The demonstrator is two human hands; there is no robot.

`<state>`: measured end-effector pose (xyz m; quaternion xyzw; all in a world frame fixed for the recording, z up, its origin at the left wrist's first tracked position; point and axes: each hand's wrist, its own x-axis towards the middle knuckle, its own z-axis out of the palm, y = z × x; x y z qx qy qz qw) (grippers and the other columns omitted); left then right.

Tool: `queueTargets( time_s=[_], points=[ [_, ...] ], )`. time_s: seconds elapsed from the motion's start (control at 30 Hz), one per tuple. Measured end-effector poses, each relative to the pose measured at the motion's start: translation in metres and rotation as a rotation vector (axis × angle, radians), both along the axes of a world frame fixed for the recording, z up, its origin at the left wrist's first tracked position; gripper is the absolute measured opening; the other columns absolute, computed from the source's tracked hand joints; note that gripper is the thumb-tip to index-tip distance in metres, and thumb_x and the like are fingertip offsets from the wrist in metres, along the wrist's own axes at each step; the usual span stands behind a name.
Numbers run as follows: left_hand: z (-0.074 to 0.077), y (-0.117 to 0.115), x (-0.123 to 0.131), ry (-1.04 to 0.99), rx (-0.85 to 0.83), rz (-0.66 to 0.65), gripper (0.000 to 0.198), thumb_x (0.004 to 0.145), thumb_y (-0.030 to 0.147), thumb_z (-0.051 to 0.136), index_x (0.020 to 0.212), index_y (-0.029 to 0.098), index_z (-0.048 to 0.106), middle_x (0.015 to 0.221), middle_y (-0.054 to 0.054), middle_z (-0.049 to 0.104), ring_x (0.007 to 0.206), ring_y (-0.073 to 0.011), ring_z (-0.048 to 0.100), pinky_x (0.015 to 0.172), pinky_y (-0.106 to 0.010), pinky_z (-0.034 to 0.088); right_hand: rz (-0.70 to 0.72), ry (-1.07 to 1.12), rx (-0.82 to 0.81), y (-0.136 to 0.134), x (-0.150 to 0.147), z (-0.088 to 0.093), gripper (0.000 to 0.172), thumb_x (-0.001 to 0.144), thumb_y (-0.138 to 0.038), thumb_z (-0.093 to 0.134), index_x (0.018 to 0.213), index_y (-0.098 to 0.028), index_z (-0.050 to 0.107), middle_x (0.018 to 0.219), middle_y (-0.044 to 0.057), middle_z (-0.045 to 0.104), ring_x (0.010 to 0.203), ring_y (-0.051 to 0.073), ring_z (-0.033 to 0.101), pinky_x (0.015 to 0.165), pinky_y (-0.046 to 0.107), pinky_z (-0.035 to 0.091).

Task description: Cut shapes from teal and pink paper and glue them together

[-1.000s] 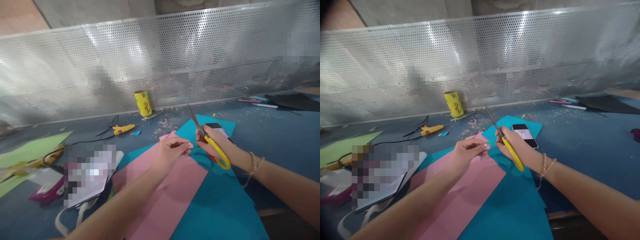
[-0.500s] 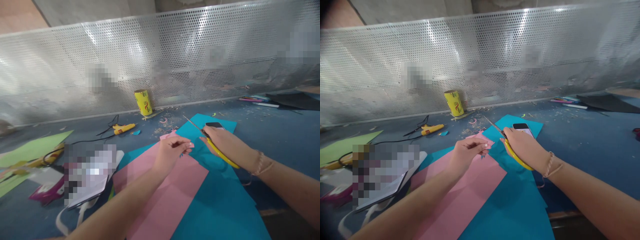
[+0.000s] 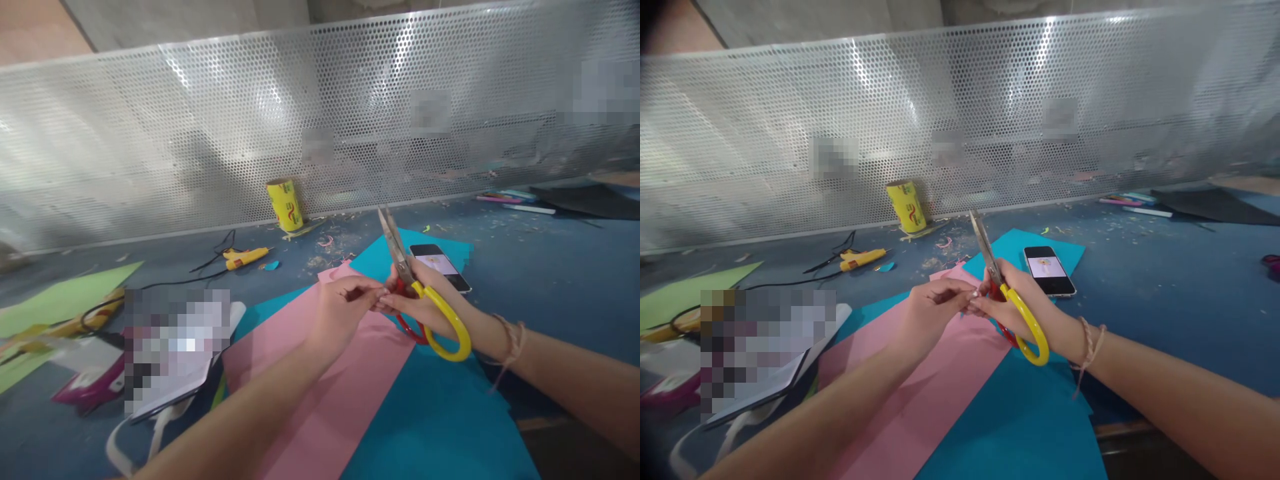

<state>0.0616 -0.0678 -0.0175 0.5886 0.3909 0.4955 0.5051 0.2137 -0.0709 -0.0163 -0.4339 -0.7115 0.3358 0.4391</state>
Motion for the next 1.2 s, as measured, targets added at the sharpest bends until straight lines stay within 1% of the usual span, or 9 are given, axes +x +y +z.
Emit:
queueTargets(
  time_s=[0.13,0.27,0.43,0.53,0.73,0.9,0.97,1.07,1.2],
  points=[
    [-0.001,-0.001,0.001,-0.015,-0.029,0.004,0.008,0.067,0.022,0.067,0.062,0.016,0.068,0.058,-0.002,0.064,0.053,-0.0111,0.058,0.057,-0.026,0.051,0.017,0.028,-0.033,-0.001,0.000,0.003,0.020,0.072,-0.025,0.062,0.074,-0.021,0.042,0.067,-0.003,0.053,0.058,0.012,0.055,0.056,0.028,0.052],
    [0.001,-0.003,0.000,-0.005,-0.039,-0.005,0.009,0.067,0.021,0.067,0.060,0.016,0.068,0.056,-0.001,0.062,0.053,-0.0108,0.057,0.058,-0.026,0.051,0.076,0.071,-0.076,-0.003,-0.001,0.006,0.019,0.075,-0.029,0.059,0.073,-0.022,0.042,0.065,-0.003,0.053,0.056,0.013,0.058,0.055,0.029,0.052],
    [-0.001,-0.002,0.001,0.029,-0.044,0.003,0.006,0.069,0.019,0.065,0.066,0.015,0.068,0.059,-0.001,0.063,0.056,-0.0104,0.059,0.059,-0.023,0.050,0.024,-0.004,0.016,0.000,0.001,0.004,0.018,0.075,-0.029,0.059,0.073,-0.022,0.043,0.067,-0.002,0.055,0.056,0.012,0.057,0.054,0.028,0.051],
    [-0.002,0.001,0.000,0.051,-0.057,0.013,0.008,0.069,0.021,0.065,0.073,0.014,0.067,0.064,-0.002,0.065,0.059,-0.0114,0.061,0.057,-0.023,0.050,0.029,-0.007,-0.002,0.004,0.002,0.003,0.020,0.076,-0.030,0.058,0.070,-0.022,0.041,0.063,-0.003,0.051,0.052,0.012,0.055,0.051,0.028,0.049],
    [0.001,0.003,0.000,0.163,-0.057,0.039,0.009,0.071,0.022,0.063,0.068,0.014,0.062,0.059,0.000,0.062,0.055,-0.0104,0.059,0.055,-0.022,0.048,-0.019,-0.053,0.052,0.010,0.004,0.000,0.020,0.073,-0.024,0.059,0.068,-0.022,0.040,0.059,-0.004,0.049,0.052,0.011,0.051,0.050,0.027,0.046],
    [-0.005,0.003,0.002,0.321,0.118,0.062,0.010,0.076,0.025,0.056,0.071,0.016,0.058,0.058,0.001,0.058,0.056,-0.0112,0.058,0.052,-0.022,0.045,-0.035,-0.057,0.014,0.006,0.003,0.006,0.021,0.070,-0.027,0.063,0.070,-0.022,0.042,0.059,-0.004,0.050,0.048,0.010,0.052,0.046,0.026,0.045],
    [-0.010,0.007,0.002,0.386,0.208,0.072,0.008,0.079,0.021,0.050,0.078,0.017,0.056,0.067,0.000,0.061,0.060,-0.0112,0.059,0.055,-0.022,0.046,-0.066,-0.041,-0.028,0.010,0.007,0.010,0.025,0.068,-0.029,0.065,0.069,-0.022,0.042,0.058,-0.005,0.050,0.044,0.010,0.051,0.043,0.025,0.043],
    [-0.019,0.014,0.003,0.586,0.358,0.096,0.017,0.081,0.013,0.042,0.089,0.018,0.057,0.082,-0.003,0.064,0.076,-0.0141,0.060,0.066,-0.027,0.048,-0.106,0.108,-0.076,0.026,0.021,0.009,0.028,0.065,-0.030,0.067,0.071,-0.022,0.041,0.057,-0.006,0.050,0.045,0.011,0.052,0.043,0.025,0.043],
    [-0.029,0.015,0.010,0.898,0.637,-0.111,0.033,0.084,0.025,0.045,0.116,0.022,0.052,0.119,-0.009,0.054,0.111,-0.0218,0.050,0.093,-0.039,0.041,-0.131,0.380,-0.180,0.054,0.043,-0.002,0.030,0.062,-0.031,0.070,0.073,-0.022,0.044,0.051,-0.007,0.050,0.047,0.012,0.053,0.045,0.024,0.041]
  ],
)
